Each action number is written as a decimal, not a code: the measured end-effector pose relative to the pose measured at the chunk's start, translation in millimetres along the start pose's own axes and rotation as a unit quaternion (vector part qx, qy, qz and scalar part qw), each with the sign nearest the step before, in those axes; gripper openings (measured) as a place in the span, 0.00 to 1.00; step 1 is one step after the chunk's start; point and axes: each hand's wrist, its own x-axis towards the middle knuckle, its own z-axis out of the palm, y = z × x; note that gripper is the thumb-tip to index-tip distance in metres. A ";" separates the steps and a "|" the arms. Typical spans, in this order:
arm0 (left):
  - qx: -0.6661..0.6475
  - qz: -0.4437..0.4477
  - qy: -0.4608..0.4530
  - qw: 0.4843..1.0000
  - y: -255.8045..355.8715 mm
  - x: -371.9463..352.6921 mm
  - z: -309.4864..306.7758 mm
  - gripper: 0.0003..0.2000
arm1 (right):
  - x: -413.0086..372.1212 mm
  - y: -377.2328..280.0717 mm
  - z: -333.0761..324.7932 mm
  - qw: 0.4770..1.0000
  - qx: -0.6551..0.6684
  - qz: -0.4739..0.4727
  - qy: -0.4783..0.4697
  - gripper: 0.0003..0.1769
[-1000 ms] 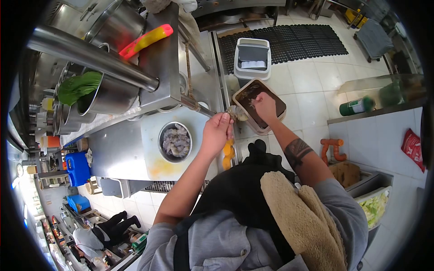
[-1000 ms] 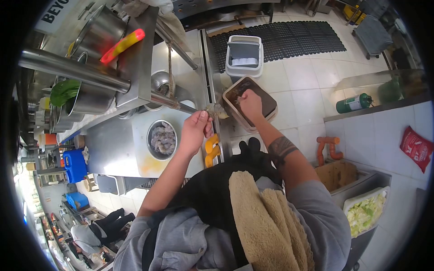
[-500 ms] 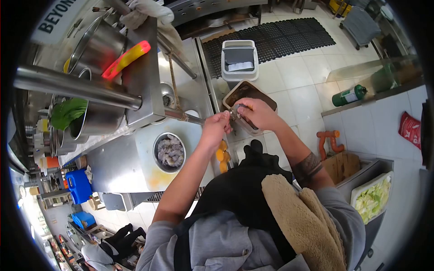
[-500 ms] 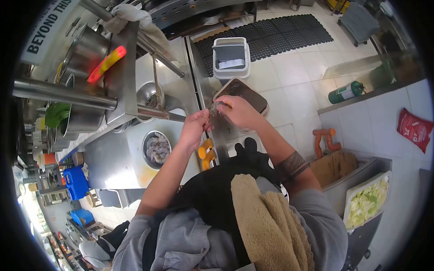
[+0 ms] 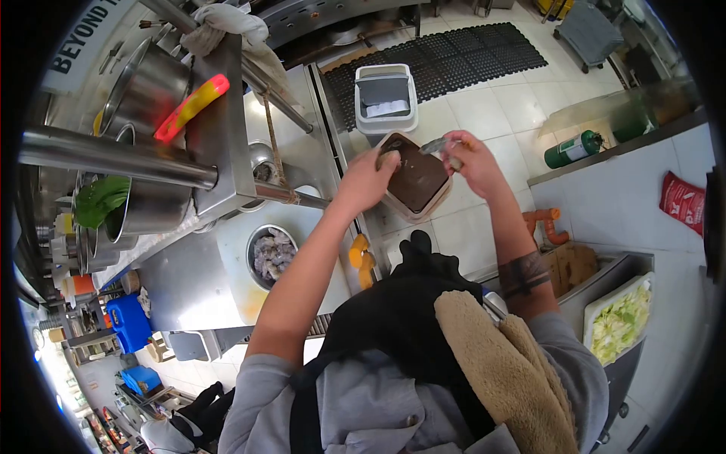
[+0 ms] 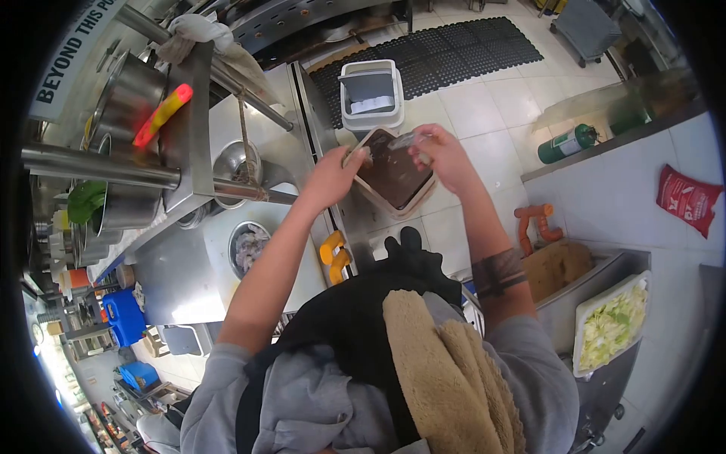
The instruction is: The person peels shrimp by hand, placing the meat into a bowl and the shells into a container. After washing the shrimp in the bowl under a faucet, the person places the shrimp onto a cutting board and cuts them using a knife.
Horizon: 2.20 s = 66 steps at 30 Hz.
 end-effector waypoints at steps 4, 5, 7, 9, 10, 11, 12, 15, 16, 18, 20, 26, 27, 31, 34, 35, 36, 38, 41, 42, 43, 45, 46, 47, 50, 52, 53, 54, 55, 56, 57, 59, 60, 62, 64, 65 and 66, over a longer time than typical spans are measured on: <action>-0.317 -0.147 -0.157 0.924 29.1 7.2 1.5 0.19 | -10.4 -1.4 36.3 0.986 -0.092 0.002 -0.136 0.18; -0.213 -0.100 -0.163 0.958 26.9 -0.4 -0.4 0.18 | -13.6 -2.3 46.3 0.984 -0.132 0.012 -0.119 0.19; -0.099 -0.075 -0.149 0.981 11.6 -22.6 -17.4 0.16 | -17.1 2.1 57.9 0.962 -0.227 -0.043 -0.145 0.19; -0.124 -0.157 -0.163 0.966 -3.2 -52.6 -37.9 0.14 | -15.8 9.3 61.1 0.926 -0.317 -0.102 -0.176 0.19; -0.138 -0.190 -0.156 0.959 -10.5 -69.8 -57.3 0.14 | -14.2 12.4 58.5 0.938 -0.295 -0.070 -0.168 0.17; -0.154 -0.219 -0.151 0.952 -17.3 -89.3 -83.8 0.14 | -11.9 14.4 55.9 0.948 -0.274 -0.038 -0.155 0.16; -0.177 -0.270 -0.127 0.938 -20.0 -109.6 -110.6 0.14 | -9.1 16.3 52.6 0.945 -0.277 -0.036 -0.172 0.16; -0.260 -0.353 -0.061 0.897 -73.2 -172.4 -170.3 0.16 | -1.6 25.1 52.4 0.942 -0.310 0.077 -0.105 0.13; -0.135 -0.336 -0.008 0.932 -85.9 -184.2 -183.4 0.16 | 0.2 28.3 54.9 0.940 -0.316 0.089 -0.090 0.11; 0.110 -0.294 0.074 0.947 -109.6 -194.4 -198.8 0.18 | 0.3 29.4 65.2 0.936 -0.327 0.105 -0.078 0.10; 0.205 -0.261 0.116 0.936 -133.7 -175.6 -209.6 0.19 | 1.0 26.0 85.7 0.926 -0.351 0.107 -0.084 0.10; 0.329 -0.196 -0.057 0.922 -290.8 -60.0 -169.5 0.20 | -11.3 20.2 133.0 0.919 -0.373 0.068 -0.111 0.11; 0.370 -0.133 -0.028 0.919 -298.2 -45.5 -165.2 0.19 | -16.0 20.4 135.7 0.920 -0.372 0.067 -0.102 0.11; 0.388 0.074 0.239 0.887 -309.1 -26.5 -141.6 0.17 | -45.9 27.0 125.8 0.901 -0.423 0.027 -0.098 0.11; 0.357 0.018 0.128 0.925 -315.6 -32.3 -139.1 0.17 | -68.4 36.0 105.6 0.907 -0.410 0.049 -0.076 0.11; 0.348 -0.014 0.072 0.935 -320.7 -36.9 -145.4 0.17 | -73.2 40.7 97.7 0.913 -0.398 0.071 -0.062 0.11; 0.340 -0.046 0.017 0.939 -324.6 -41.9 -153.9 0.17 | -76.5 44.0 94.3 0.918 -0.383 0.092 -0.050 0.10; 0.325 -0.111 -0.092 0.935 -323.7 -49.0 -167.1 0.18 | -80.0 44.1 98.6 0.922 -0.369 0.093 -0.064 0.10; 0.014 -0.296 -0.055 0.953 -192.1 -94.1 -213.1 0.12 | -78.5 42.4 124.3 0.935 -0.321 0.059 -0.139 0.11; -0.174 -0.366 -0.008 0.914 -158.1 -112.3 -220.3 0.10 | -77.2 41.0 138.6 0.937 -0.288 0.022 -0.195 0.12; -0.225 -0.362 -0.003 0.904 -134.5 -130.4 -221.5 0.10 | -75.9 38.8 154.0 0.937 -0.286 0.023 -0.196 0.12; -0.277 -0.359 0.005 0.891 -91.8 -155.4 -214.4 0.10 | -72.4 33.6 188.9 0.908 -0.292 0.019 -0.300 0.14; -0.179 -0.287 0.043 0.940 -68.9 -162.6 -204.9 0.12 | -71.7 30.9 206.1 0.907 -0.293 0.021 -0.302 0.14; -0.078 -0.210 0.080 0.971 -51.4 -167.5 -192.6 0.15 | -71.3 28.5 223.1 0.905 -0.269 0.051 -0.325 0.15; 0.029 -0.080 0.100 0.991 -17.3 -170.1 -154.3 0.19 | -65.8 23.6 252.1 0.898 -0.269 0.090 -0.336 0.16; -0.016 -0.109 0.086 0.990 7.7 -163.6 -145.6 0.20 | -60.7 30.3 247.7 0.896 -0.291 0.100 -0.321 0.17; -0.062 -0.136 0.071 0.986 16.0 -160.4 -142.7 0.22 | -55.0 45.1 236.5 0.914 -0.252 0.071 -0.312 0.16; -0.064 -0.136 0.071 0.986 14.9 -159.1 -143.7 0.22 | -51.7 51.5 226.1 0.929 -0.212 0.043 -0.301 0.16; -0.039 -0.071 0.034 0.996 9.0 -158.0 -150.1 0.22 | -54.2 41.1 219.3 0.935 -0.119 0.127 -0.307 0.15; -0.013 -0.005 -0.003 1.000 3.6 -156.4 -155.7 0.22 | -55.1 33.3 211.7 0.936 -0.119 0.127 -0.305 0.15; 0.009 0.026 0.003 1.000 1.0 -151.7 -157.9 0.23 | -54.6 26.3 204.0 0.926 -0.148 0.134 -0.321 0.14; -0.007 0.030 0.034 0.999 7.9 -135.8 -150.5 0.21 | -49.6 17.4 187.2 0.894 -0.229 0.114 -0.368 0.12; -0.022 0.031 0.065 0.997 13.8 -126.7 -146.4 0.20 | -48.4 15.3 180.6 0.897 -0.226 0.111 -0.364 0.12; -0.073 0.017 0.058 0.995 6.9 -115.9 -124.0 0.17 | -46.8 12.9 168.7 0.868 -0.274 0.061 -0.409 0.11; -0.188 -0.109 -0.107 0.970 -4.8 -106.3 -107.4 0.15 | -45.3 10.5 159.1 0.871 -0.326 0.050 -0.363 0.15; -0.183 -0.145 -0.115 0.965 -8.6 -102.9 -94.5 0.12 | -44.0 10.5 154.3 0.866 -0.381 0.045 -0.320 0.18; -0.180 -0.141 -0.124 0.966 -5.6 -98.2 -85.4 0.12 | -40.4 16.1 146.4 0.871 -0.376 0.043 -0.313 0.18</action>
